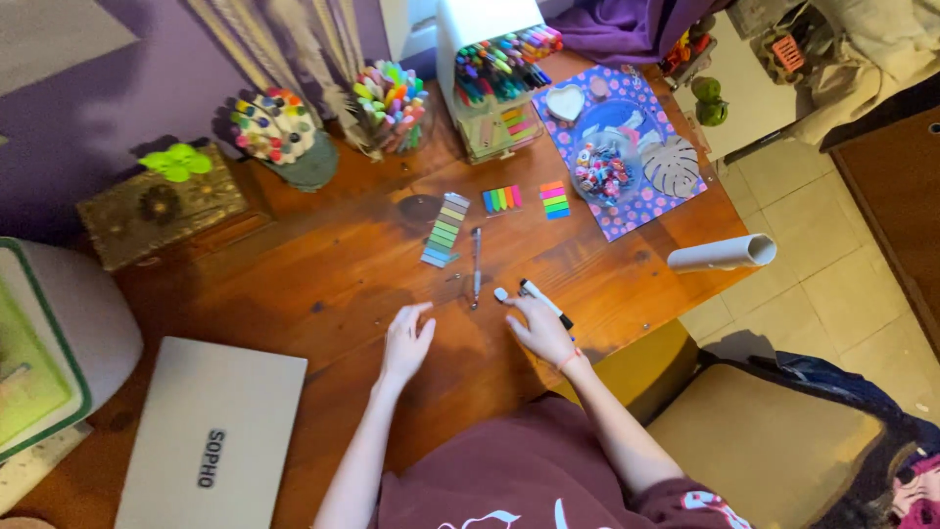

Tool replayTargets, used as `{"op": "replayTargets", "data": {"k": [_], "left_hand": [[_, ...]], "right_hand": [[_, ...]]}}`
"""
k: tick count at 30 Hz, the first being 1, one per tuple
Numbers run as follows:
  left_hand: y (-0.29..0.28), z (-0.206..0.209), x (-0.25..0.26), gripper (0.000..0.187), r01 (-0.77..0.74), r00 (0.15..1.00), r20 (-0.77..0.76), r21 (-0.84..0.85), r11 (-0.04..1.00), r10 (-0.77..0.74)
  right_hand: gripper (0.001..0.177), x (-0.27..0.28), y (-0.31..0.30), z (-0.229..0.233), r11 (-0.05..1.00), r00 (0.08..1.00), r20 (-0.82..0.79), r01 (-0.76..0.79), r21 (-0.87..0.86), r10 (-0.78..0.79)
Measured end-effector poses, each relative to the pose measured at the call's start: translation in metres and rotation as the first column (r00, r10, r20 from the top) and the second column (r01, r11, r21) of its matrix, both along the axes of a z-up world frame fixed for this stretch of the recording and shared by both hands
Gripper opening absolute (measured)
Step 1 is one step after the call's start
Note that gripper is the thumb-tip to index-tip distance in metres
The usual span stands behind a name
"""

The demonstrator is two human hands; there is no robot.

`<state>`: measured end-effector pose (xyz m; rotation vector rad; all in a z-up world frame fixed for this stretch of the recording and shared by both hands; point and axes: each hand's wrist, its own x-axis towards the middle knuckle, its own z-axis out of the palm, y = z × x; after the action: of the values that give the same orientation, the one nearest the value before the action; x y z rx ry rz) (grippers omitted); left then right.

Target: Organize various stationery items, pens, and sticky notes on a wooden desk.

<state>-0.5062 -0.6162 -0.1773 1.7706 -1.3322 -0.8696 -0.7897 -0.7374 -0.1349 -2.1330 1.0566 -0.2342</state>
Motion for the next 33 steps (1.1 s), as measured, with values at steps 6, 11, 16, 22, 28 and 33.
{"op": "replayTargets", "data": {"k": [6,11,16,22,28,33], "left_hand": [[-0.078,-0.022,-0.018,0.043,-0.167,0.968,0.197,0.050,0.985,0.154],[-0.114,-0.020,-0.031,0.045,-0.177,0.956,0.247,0.054,0.983,0.159],[-0.127,-0.017,-0.037,0.039,-0.163,0.964,0.230,0.112,0.980,0.134],[-0.158,0.012,-0.057,0.039,-0.149,0.986,0.079,0.039,0.988,0.145],[-0.185,0.000,-0.085,0.092,-0.243,0.659,-0.680,0.211,0.947,0.321],[-0.180,-0.004,-0.071,0.040,-0.349,0.425,-0.756,0.370,0.861,0.498]], "right_hand": [[0.064,-0.002,-0.104,-0.015,0.979,0.998,-0.001,0.061,-0.197,-0.062],[0.071,0.042,-0.167,-0.019,0.972,0.975,-0.189,0.073,-0.221,-0.116],[0.091,0.061,-0.208,-0.052,0.974,0.969,-0.241,0.007,-0.226,-0.063],[0.047,0.054,-0.203,-0.073,0.946,0.986,-0.151,0.018,-0.323,-0.070],[0.016,0.051,-0.145,-0.045,0.886,0.849,0.331,0.289,0.363,-0.413],[0.015,0.023,-0.157,-0.039,0.715,0.676,0.283,0.697,0.053,-0.680]]}}
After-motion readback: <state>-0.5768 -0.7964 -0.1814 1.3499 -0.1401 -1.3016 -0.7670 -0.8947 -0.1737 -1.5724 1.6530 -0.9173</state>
